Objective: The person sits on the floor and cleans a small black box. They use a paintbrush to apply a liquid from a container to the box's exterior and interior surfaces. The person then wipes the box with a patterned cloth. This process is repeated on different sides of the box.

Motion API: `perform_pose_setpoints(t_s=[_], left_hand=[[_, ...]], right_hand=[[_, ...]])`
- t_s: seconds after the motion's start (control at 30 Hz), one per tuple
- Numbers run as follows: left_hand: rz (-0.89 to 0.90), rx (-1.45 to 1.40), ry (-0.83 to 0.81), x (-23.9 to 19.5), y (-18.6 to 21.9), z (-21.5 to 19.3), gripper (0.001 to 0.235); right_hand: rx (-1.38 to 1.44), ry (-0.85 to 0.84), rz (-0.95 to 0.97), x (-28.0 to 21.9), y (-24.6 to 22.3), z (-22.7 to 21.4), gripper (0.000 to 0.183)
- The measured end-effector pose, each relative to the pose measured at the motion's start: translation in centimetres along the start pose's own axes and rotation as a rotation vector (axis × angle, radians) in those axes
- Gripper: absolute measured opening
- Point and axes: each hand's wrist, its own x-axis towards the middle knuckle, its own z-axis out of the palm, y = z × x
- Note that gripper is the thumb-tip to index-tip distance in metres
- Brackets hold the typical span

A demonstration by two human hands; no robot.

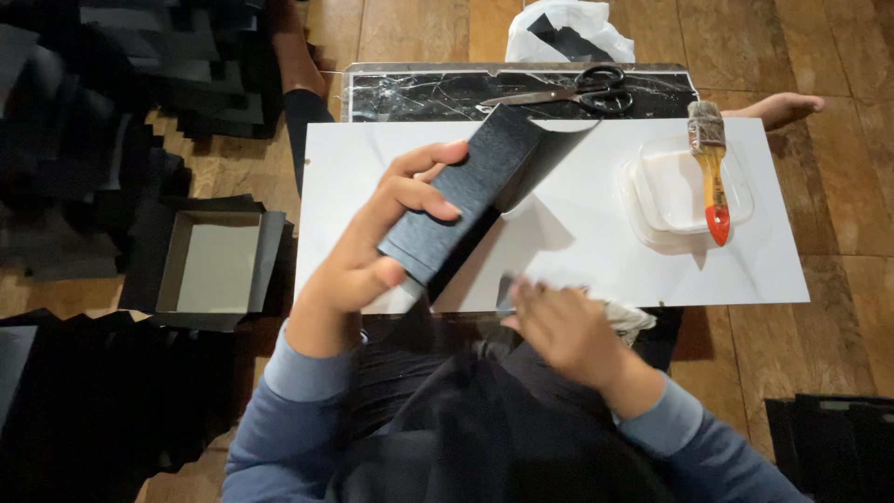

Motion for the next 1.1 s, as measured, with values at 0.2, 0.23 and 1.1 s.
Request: perform_pose_setpoints(t_s=[0.2, 0.23, 1.1], left_hand=[[0.002, 0.046, -0.010, -0.2, -0.4, 1.2, 0.074], [0.028, 0.008, -0.027, -0.1, -0.5, 1.0, 0.072], [0.140, -0.402, -0.046, 0.1, -2.4, 1.4, 0.064]], right_hand=[[0.583, 0.138, 0.263, 3.2, 0.0, -0.6, 0.014], [0.614, 0.175, 0.253, 5.1, 0.6, -0.5, 0.012], [0.556, -0.357, -0.002, 10.7, -0.8, 0.4, 0.017]])
